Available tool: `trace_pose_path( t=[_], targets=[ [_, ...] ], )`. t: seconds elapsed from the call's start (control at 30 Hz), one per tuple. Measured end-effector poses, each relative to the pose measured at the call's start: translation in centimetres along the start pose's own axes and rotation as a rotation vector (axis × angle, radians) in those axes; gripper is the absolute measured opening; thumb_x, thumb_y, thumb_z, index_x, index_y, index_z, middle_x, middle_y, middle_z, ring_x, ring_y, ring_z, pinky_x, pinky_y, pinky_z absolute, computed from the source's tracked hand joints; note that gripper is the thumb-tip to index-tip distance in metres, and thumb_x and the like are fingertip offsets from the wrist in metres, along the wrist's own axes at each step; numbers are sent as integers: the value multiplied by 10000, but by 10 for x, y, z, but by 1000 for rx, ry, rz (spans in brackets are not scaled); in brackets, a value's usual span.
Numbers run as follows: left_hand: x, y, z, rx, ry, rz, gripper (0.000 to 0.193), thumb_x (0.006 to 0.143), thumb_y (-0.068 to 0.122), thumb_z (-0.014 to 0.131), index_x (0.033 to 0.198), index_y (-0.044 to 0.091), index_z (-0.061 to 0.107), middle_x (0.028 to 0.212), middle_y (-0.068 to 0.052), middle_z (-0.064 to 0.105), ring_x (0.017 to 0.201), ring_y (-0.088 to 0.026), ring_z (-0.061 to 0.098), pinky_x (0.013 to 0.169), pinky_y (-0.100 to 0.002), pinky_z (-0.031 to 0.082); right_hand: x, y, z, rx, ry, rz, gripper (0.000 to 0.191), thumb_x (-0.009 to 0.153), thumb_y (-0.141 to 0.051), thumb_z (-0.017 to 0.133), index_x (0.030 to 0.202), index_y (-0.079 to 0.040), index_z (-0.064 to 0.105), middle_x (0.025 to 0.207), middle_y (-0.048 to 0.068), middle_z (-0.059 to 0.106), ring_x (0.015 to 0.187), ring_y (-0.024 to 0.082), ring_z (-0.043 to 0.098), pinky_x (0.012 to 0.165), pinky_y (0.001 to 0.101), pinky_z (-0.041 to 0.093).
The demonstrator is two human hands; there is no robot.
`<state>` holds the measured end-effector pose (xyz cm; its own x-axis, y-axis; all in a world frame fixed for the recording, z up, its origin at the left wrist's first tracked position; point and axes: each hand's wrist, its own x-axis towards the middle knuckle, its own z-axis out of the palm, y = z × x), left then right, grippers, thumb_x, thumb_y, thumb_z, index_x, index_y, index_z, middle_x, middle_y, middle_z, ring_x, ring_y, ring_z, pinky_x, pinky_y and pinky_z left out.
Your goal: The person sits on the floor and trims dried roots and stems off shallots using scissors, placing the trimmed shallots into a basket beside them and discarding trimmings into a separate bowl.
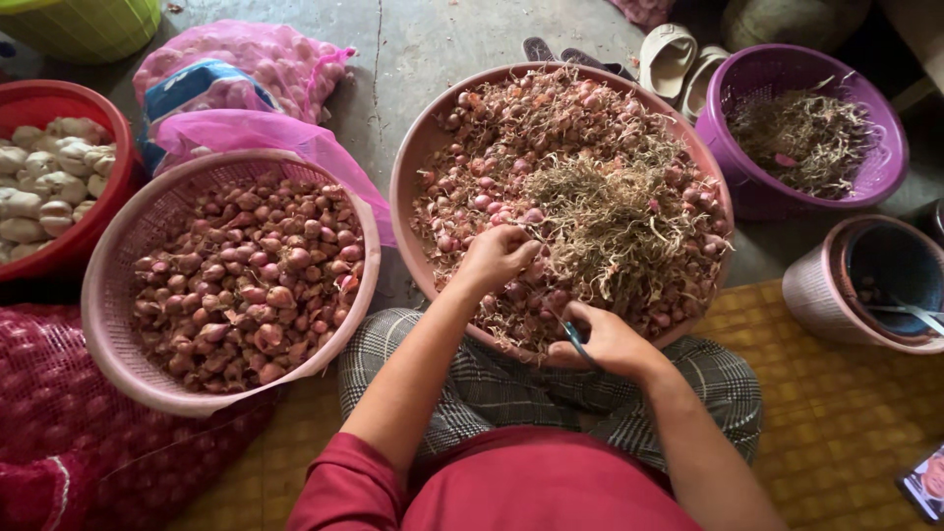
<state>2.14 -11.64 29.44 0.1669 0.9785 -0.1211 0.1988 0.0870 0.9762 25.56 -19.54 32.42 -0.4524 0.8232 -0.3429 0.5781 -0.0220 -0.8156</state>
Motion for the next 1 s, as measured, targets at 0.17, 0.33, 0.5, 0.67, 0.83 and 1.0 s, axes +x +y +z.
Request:
trace_pose_path(
  t=[0.17, 0.33, 0.5, 0.67, 0.83, 1.0],
  targets=[
    [-9, -1, 5, 436, 34, 174, 348, 845, 362, 780, 1006, 55, 761, 937, -129, 734, 855, -252, 729, 788, -394, 578, -8, 15, -9, 178, -89, 53, 383, 786, -305, 853, 976, -51, 639, 755, 38, 584, 654, 119, 511, 587, 291, 434],
    [-13, -8, 5, 406, 68, 208, 320, 885, 397, 755, 1015, 105, 771, 1022, -100, 723, 924, -260, 706, 819, -402, 548, -7, 29, -13, 293, -109, 114, 306, 804, -256, 816, 966, -72, 633, 776, -1, 619, 628, 79, 552, 512, 256, 469],
    [-16, -9, 3, 461, 67, 286, 269, 789, 291, 824, 974, 101, 777, 983, -96, 724, 909, -243, 714, 810, -376, 565, -9, 30, -20, 274, -69, 132, 300, 813, -280, 804, 970, -72, 654, 758, -13, 619, 599, 72, 561, 494, 248, 474],
    [-27, -13, 8, 53, 84, 86, 248, 841, 215, 804, 1006, 42, 739, 899, -65, 765, 831, -120, 722, 734, -288, 603, -8, 20, -18, 210, -50, 152, 331, 835, -295, 813, 982, -41, 662, 695, 13, 610, 518, 95, 520, 481, 253, 427],
    [-34, -22, 18, -198, -84, 74, 199, 922, 142, 713, 1007, -37, 699, 852, -80, 742, 783, -111, 705, 685, -280, 595, 9, 7, -8, 315, 9, 195, 410, 780, -266, 820, 1129, -112, 671, 709, -12, 628, 523, 82, 520, 466, 256, 412],
    [-39, -16, 23, -159, -115, 79, 194, 948, 137, 691, 1016, -44, 699, 861, -98, 745, 792, -125, 704, 706, -288, 601, 11, 7, -4, 486, 13, 156, 432, 742, -187, 873, 1106, -56, 681, 746, 11, 681, 586, 81, 575, 495, 246, 436]
  ],
)
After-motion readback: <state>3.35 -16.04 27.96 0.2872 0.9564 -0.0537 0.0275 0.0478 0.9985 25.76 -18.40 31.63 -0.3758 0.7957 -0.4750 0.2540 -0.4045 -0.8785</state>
